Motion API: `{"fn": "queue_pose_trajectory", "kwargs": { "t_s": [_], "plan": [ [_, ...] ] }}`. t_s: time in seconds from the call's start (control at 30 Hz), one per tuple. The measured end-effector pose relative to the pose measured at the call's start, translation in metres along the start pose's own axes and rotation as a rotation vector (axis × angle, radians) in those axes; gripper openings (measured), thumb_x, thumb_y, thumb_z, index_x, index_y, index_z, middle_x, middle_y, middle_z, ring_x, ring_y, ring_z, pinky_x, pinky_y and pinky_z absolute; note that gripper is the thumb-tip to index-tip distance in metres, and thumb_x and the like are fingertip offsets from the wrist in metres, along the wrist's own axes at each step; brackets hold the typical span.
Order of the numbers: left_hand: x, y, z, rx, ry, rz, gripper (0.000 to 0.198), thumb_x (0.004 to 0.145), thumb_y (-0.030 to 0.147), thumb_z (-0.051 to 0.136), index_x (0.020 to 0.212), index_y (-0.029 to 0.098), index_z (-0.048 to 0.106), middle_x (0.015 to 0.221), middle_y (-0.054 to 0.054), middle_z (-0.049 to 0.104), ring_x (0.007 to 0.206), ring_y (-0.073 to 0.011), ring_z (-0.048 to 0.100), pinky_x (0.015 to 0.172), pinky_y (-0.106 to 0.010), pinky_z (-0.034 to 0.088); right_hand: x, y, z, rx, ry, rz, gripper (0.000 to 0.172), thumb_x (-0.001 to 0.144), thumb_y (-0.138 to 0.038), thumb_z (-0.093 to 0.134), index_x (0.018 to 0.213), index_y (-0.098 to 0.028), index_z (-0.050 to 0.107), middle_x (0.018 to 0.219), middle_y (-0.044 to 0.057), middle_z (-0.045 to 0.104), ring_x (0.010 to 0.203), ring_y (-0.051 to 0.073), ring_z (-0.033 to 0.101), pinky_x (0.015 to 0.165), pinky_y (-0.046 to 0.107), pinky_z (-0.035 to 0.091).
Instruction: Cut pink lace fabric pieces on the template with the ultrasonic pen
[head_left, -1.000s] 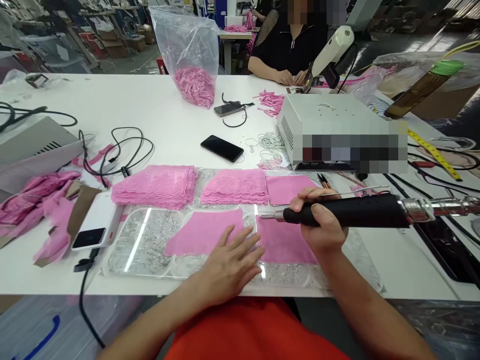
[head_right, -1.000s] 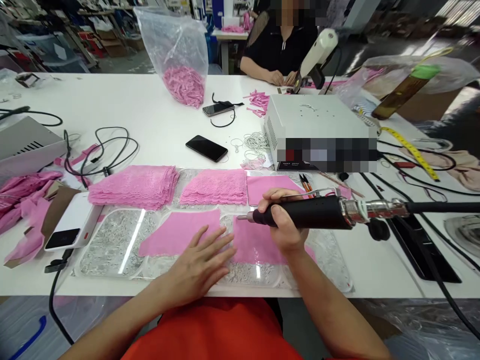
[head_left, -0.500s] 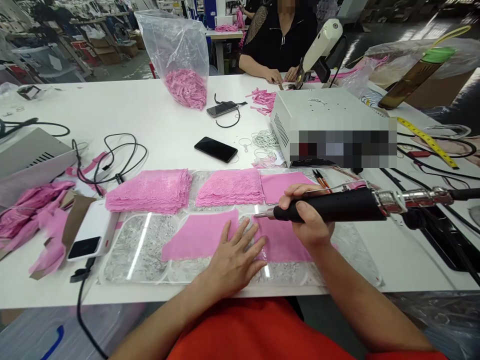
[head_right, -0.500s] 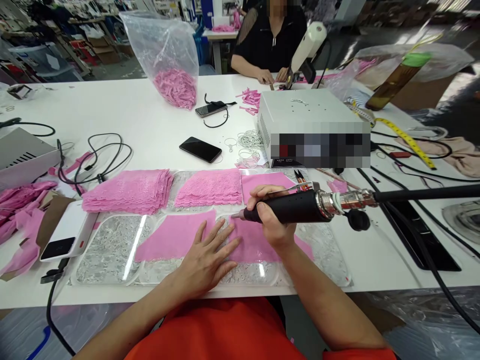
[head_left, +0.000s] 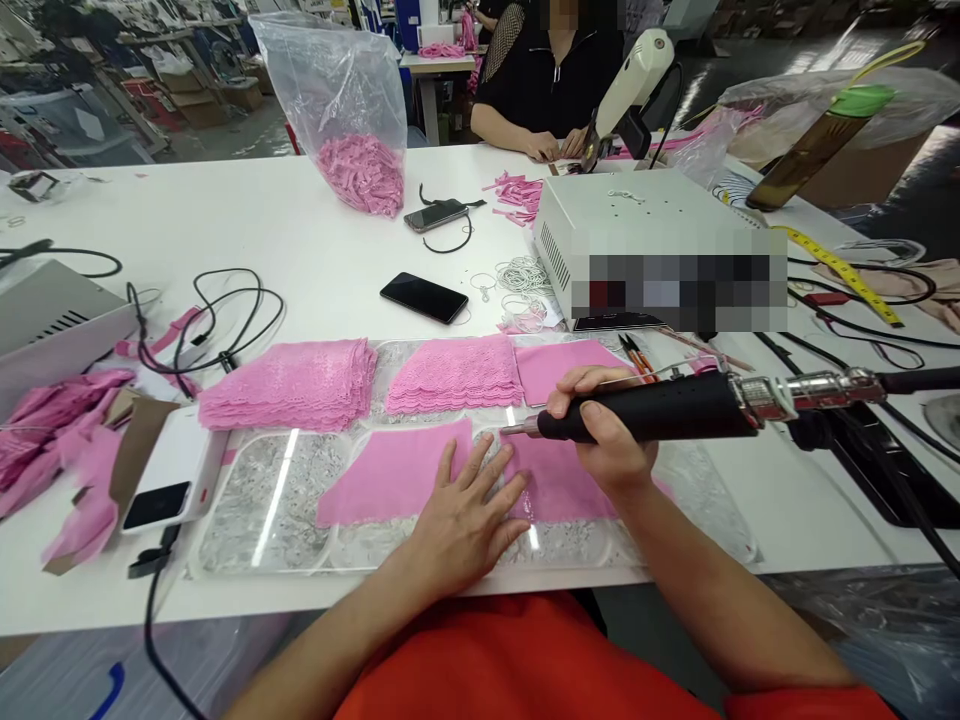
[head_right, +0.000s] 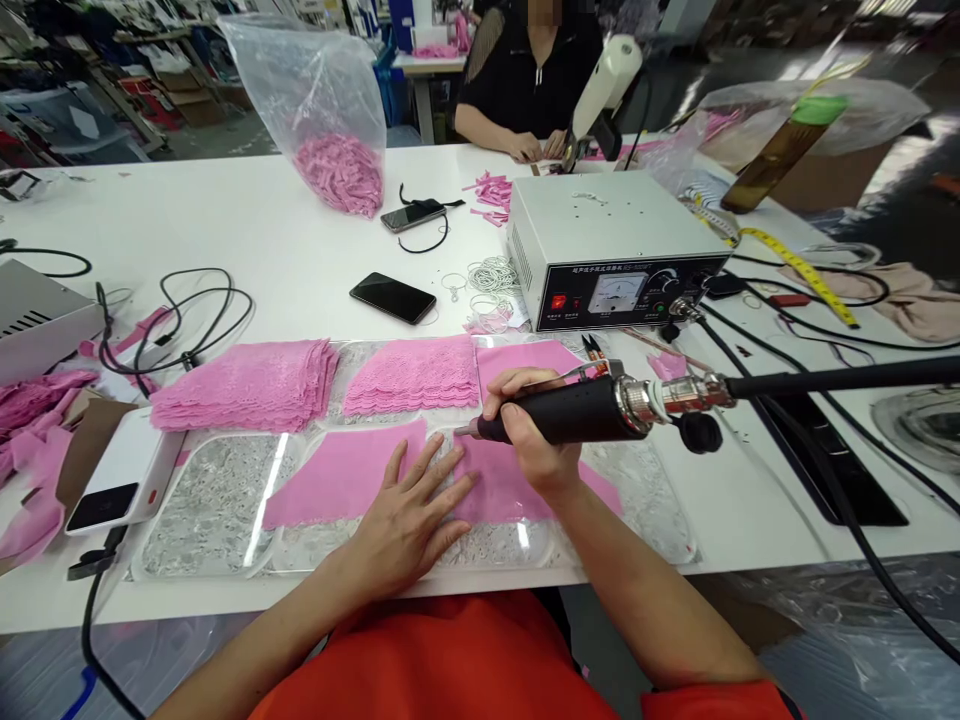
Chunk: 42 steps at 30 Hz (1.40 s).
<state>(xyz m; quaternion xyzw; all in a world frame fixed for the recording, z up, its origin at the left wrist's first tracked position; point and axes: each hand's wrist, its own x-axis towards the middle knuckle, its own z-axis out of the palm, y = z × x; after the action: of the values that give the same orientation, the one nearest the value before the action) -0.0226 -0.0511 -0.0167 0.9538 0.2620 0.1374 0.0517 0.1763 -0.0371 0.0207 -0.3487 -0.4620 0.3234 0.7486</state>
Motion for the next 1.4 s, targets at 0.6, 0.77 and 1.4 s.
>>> {"fn": "queue_pose_trajectory", "kwargs": {
  "t_s": [0.6, 0.77, 1.4],
  "plan": [
    [0.014, -0.002, -0.012, 0.049, 0.086, -0.006, 0.04, 0.101, 0.036, 0.043, 0.135, 0.021, 0.055, 0.143, -0.011, 0.053, 0.141, -0.0328, 0.037, 0.118, -0.06, 0.016, 0.019, -0.039, -0.045, -0.094, 0.363, -0.133, 0.006, 0.068, -0.023, 0.058, 0.072, -0.02, 0.059, 0.073, -0.001, 0.06, 0.053, 0.012, 0.057, 0.058, 0.032, 0.048],
    [0.019, -0.008, -0.001, 0.061, 0.095, -0.04, 0.038, 0.099, 0.037, 0.045, 0.133, 0.022, 0.058, 0.139, -0.011, 0.057, 0.141, -0.0335, 0.038, 0.118, -0.062, 0.013, 0.009, -0.044, -0.076, -0.127, 0.465, -0.129, 0.005, 0.064, -0.021, 0.056, 0.067, -0.02, 0.059, 0.066, -0.002, 0.059, 0.049, 0.012, 0.054, 0.054, 0.031, 0.046],
    [0.016, -0.014, 0.0, 0.065, 0.097, -0.062, 0.038, 0.099, 0.032, 0.046, 0.134, 0.021, 0.056, 0.139, -0.01, 0.057, 0.142, -0.0326, 0.036, 0.119, -0.06, 0.007, 0.002, -0.036, -0.084, -0.18, 0.382, -0.152, 0.005, 0.068, -0.023, 0.061, 0.071, -0.02, 0.058, 0.07, 0.0, 0.06, 0.052, 0.013, 0.056, 0.054, 0.033, 0.049]
  ]
}}
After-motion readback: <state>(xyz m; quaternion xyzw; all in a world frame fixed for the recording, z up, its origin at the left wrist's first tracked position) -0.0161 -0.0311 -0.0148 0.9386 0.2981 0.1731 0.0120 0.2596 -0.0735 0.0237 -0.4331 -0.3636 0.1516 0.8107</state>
